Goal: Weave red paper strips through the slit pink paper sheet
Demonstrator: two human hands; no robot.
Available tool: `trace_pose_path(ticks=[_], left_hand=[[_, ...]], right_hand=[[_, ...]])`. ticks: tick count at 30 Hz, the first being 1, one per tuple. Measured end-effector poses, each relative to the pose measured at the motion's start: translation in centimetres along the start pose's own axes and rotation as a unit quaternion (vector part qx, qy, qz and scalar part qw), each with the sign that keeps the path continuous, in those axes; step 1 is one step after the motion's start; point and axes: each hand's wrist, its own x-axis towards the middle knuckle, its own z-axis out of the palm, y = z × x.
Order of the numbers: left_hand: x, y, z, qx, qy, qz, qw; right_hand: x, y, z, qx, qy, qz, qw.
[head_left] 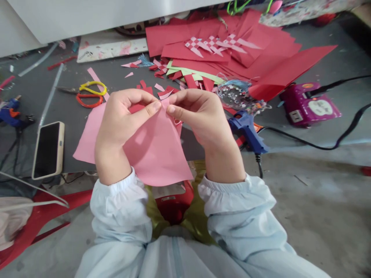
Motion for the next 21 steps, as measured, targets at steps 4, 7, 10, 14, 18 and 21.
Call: trace_pose_path(ticks=[4, 7, 10, 14, 18, 21], left_hand=[[-0.05, 0.03, -0.13, 0.010, -0.006, -0.001, 1.000], [-0.10, 0.03, -0.17, 0.012, -0.010, -0.001, 1.000], [-0.09, -0.04, -0.10, 0.010, -0.013, 0.005, 1.000], [0.00, -0.07, 0.03, 0.010, -0.002, 0.013, 1.000], [0.05, -0.08, -0.02, 0.026, 0.007, 0.013, 1.000], [0.02, -0.17, -0.12, 0.023, 0.005, 0.023, 0.999]], right_hand=[[0.04, 0.09, -0.24, 0.006, -0.014, 0.007, 1.000], [0.04, 0.11, -0.21, 0.009, -0.016, 0.004, 1.000], [0.10, 0.19, -0.12, 0.001, -0.012, -0.003, 1.000], [0.20, 0.37, 0.06, -0.014, -0.003, -0.012, 1.000], [0.21, 0.63, 0.24, -0.020, 0.001, -0.023, 1.000], [0.17, 0.80, 0.31, -0.026, 0.003, -0.032, 0.999]])
